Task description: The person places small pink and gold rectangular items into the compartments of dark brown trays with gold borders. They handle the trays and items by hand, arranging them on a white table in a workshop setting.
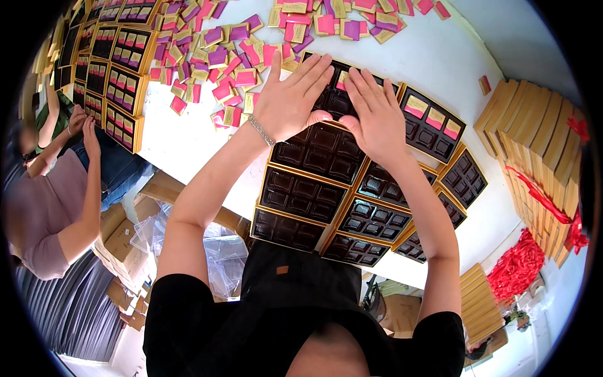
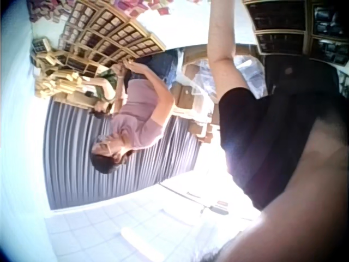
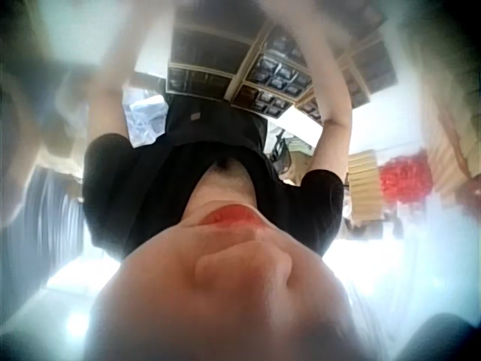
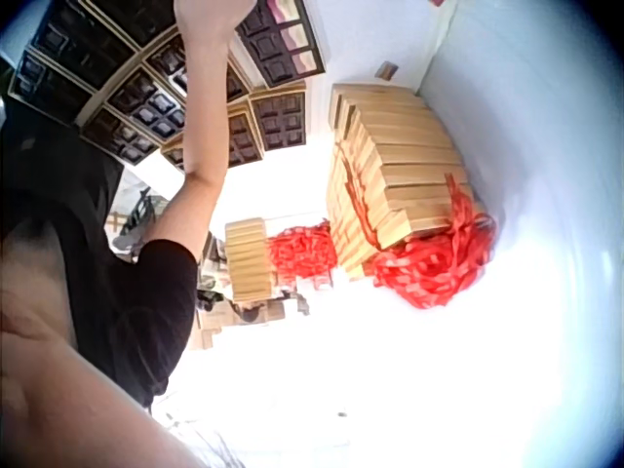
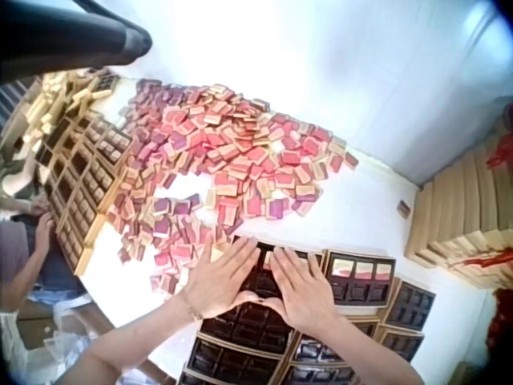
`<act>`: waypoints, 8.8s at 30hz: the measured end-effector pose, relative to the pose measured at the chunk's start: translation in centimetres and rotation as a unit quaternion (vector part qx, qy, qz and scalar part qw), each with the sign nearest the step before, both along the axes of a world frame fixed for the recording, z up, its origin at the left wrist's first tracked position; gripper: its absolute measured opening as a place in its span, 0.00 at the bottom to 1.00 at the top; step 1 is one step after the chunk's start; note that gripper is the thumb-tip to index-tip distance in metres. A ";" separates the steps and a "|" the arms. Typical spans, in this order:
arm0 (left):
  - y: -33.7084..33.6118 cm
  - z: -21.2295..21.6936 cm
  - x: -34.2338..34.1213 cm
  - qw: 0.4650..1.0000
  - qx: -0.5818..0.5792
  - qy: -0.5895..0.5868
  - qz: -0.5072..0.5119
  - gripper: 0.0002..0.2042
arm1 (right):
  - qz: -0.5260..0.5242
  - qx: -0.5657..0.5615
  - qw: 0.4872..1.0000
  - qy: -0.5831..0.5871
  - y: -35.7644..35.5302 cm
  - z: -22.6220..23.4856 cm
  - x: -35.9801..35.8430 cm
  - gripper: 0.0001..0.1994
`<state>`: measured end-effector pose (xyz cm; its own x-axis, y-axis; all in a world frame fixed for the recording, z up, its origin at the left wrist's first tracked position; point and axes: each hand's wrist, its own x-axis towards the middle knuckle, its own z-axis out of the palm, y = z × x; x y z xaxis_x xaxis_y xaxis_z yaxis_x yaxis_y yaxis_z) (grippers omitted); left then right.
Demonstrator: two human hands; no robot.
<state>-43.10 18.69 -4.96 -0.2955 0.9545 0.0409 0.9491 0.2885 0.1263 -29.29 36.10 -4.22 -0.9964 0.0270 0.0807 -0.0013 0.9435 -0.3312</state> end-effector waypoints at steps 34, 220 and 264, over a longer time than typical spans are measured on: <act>-0.8 4.1 -3.3 0.930 0.078 -0.358 0.004 0.08 | -0.166 -0.439 0.883 -0.001 1.9 4.5 1.7 0.10; -19.6 0.6 23.5 0.978 0.199 0.041 0.048 0.13 | -0.064 0.067 0.977 0.190 -7.7 -2.1 9.4 0.14; -21.6 -1.0 6.4 0.946 0.255 -0.057 0.192 0.20 | 0.085 -0.004 0.992 -0.097 -23.7 -1.1 19.9 0.48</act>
